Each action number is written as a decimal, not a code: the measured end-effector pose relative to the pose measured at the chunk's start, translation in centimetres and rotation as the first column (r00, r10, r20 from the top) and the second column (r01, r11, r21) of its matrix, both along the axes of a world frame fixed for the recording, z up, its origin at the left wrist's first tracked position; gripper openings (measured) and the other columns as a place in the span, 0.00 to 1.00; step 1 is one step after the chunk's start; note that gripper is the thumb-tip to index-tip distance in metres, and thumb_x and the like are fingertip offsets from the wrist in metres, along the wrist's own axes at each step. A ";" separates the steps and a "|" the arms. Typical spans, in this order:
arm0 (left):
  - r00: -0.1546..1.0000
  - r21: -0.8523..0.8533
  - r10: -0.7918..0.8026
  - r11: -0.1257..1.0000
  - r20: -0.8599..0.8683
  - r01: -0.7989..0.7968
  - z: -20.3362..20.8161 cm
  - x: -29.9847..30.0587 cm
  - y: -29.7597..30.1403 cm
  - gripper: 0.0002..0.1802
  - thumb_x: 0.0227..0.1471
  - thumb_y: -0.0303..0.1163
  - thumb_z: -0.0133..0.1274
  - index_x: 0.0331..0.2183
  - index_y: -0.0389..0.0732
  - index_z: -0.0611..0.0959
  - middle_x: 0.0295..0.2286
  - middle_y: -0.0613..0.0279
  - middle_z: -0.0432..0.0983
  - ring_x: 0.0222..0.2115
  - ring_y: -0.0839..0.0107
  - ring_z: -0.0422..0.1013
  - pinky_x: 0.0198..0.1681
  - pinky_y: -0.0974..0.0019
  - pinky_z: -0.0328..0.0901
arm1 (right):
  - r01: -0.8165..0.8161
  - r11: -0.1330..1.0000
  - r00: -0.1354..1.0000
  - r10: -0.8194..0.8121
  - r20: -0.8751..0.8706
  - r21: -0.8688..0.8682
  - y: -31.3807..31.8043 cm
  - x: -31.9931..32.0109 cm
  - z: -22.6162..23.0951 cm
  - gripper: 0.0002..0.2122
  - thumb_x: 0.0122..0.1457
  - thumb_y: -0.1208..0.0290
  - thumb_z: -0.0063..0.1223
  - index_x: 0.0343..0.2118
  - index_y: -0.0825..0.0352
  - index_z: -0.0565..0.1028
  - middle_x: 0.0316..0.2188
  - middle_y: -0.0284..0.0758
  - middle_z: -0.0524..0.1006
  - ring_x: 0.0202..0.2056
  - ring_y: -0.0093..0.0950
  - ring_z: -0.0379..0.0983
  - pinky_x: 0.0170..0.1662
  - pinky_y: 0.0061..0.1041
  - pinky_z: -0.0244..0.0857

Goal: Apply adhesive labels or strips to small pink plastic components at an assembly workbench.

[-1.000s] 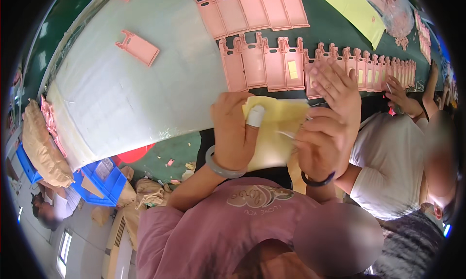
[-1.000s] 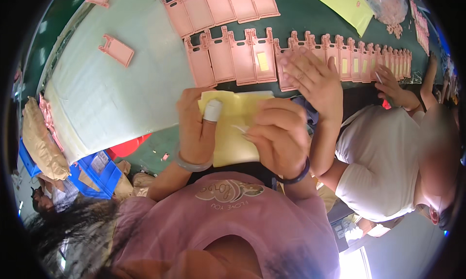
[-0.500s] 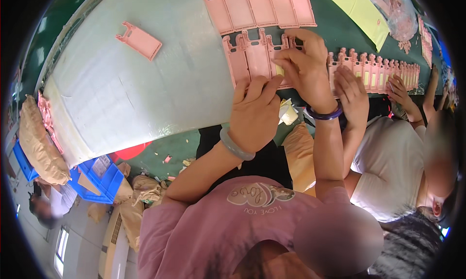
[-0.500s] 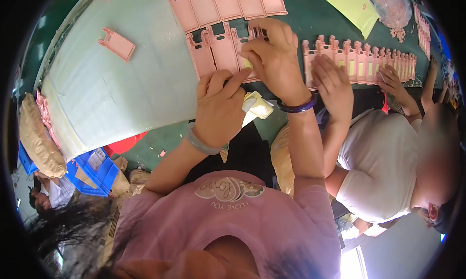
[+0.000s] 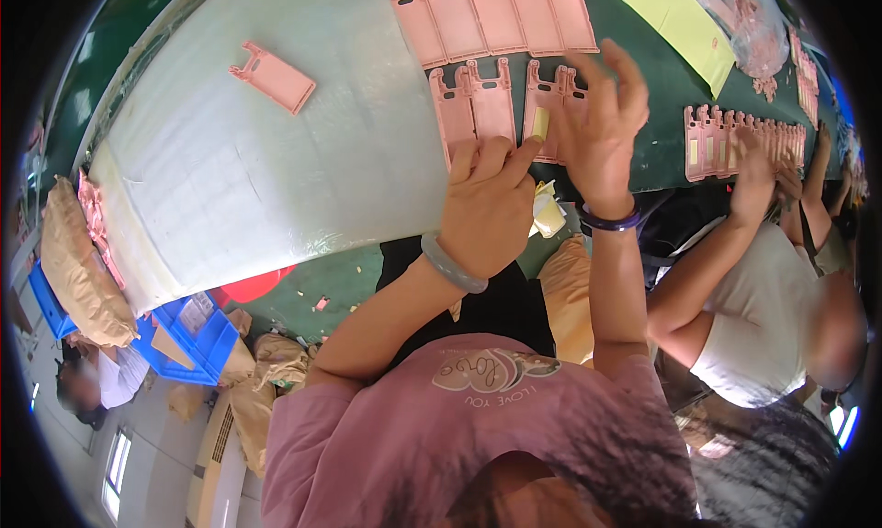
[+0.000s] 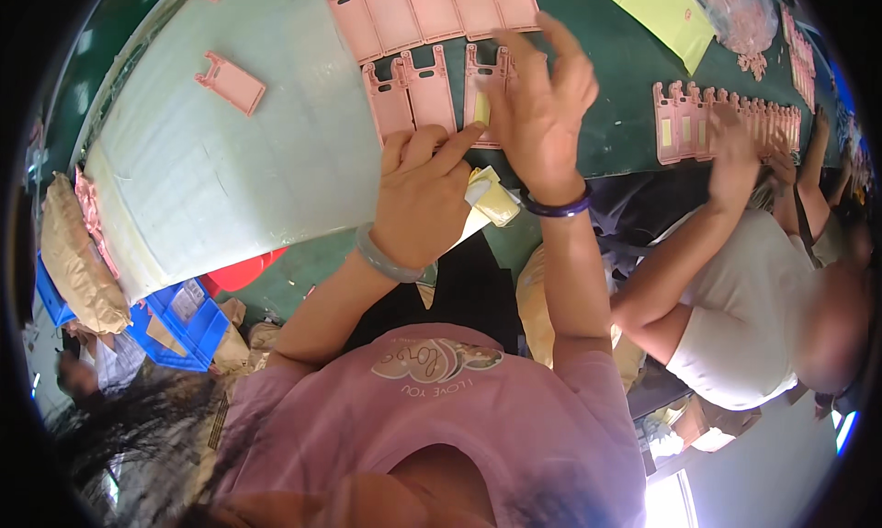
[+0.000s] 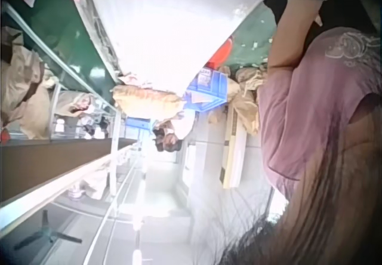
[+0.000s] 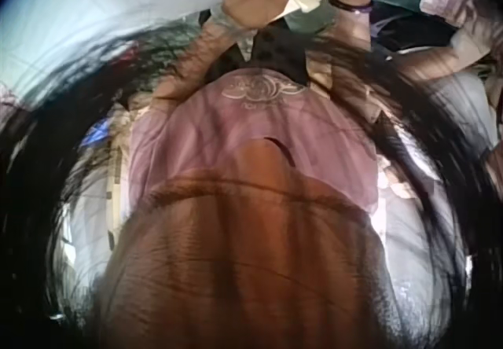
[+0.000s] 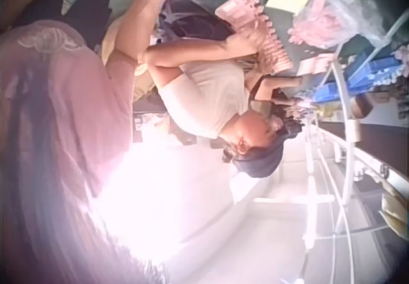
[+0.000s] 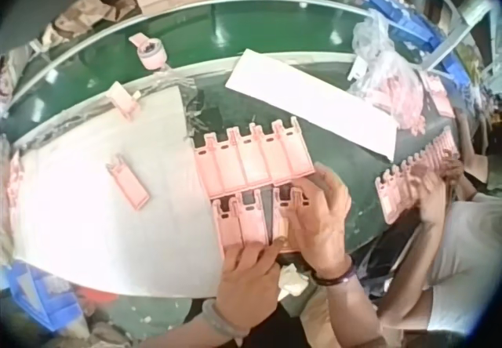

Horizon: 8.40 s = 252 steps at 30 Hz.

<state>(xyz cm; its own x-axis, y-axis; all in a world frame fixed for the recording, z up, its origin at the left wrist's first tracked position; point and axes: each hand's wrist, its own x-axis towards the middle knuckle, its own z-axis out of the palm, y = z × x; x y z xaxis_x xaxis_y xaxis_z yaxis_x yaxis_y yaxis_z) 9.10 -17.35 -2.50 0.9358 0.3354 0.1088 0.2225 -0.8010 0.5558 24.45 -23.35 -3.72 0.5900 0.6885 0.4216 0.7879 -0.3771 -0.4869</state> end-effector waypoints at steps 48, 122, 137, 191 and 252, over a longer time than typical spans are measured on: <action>0.990 0.007 0.141 0.990 -0.008 -0.141 1.5 -2.8 1.1 0.05 0.38 0.28 0.56 0.22 0.37 0.79 0.51 0.59 0.72 0.54 0.60 0.63 0.59 0.45 0.50 | -0.403 0.911 0.915 0.397 -0.075 -0.092 0.5 0.0 1.3 0.17 0.43 0.72 0.66 0.39 0.60 0.77 0.45 0.31 0.75 0.48 0.34 0.69 0.50 0.36 0.60; 0.972 -0.590 0.201 0.773 -0.124 -0.236 2.7 -4.1 1.2 0.12 0.41 0.24 0.54 0.32 0.39 0.74 0.26 0.49 0.73 0.27 0.46 0.71 0.28 0.49 0.64 | -0.584 0.791 0.671 0.596 -0.441 0.179 -3.0 -5.3 11.4 0.07 0.45 0.78 0.63 0.28 0.67 0.76 0.39 0.40 0.76 0.42 0.41 0.74 0.44 0.35 0.66; 0.941 -0.673 -0.318 0.721 -0.114 0.162 5.8 4.0 6.5 0.12 0.45 0.27 0.52 0.35 0.38 0.81 0.31 0.51 0.79 0.35 0.53 0.74 0.38 0.52 0.67 | -0.444 0.846 0.891 0.451 -0.047 -0.295 3.6 12.2 6.3 0.07 0.48 0.77 0.63 0.31 0.64 0.77 0.39 0.33 0.73 0.45 0.38 0.67 0.47 0.36 0.62; 0.876 -0.983 0.451 -0.019 -0.172 -0.183 3.7 0.4 8.5 0.24 0.53 0.26 0.59 0.51 0.35 0.73 0.34 0.61 0.79 0.33 0.78 0.74 0.34 0.73 0.70 | 0.025 0.932 0.273 0.341 -0.900 0.361 0.0 -0.9 4.7 0.26 0.56 0.89 0.54 0.58 0.73 0.62 0.45 0.41 0.76 0.45 0.27 0.76 0.46 0.22 0.71; 0.981 -0.591 0.188 0.788 -0.037 -0.173 3.9 -0.4 9.9 0.10 0.39 0.20 0.59 0.30 0.33 0.79 0.39 0.56 0.75 0.41 0.59 0.69 0.45 0.61 0.65 | -0.398 0.917 0.862 0.365 -0.353 -0.026 4.9 6.6 8.9 0.05 0.47 0.79 0.62 0.27 0.67 0.78 0.46 0.39 0.72 0.54 0.40 0.65 0.55 0.37 0.59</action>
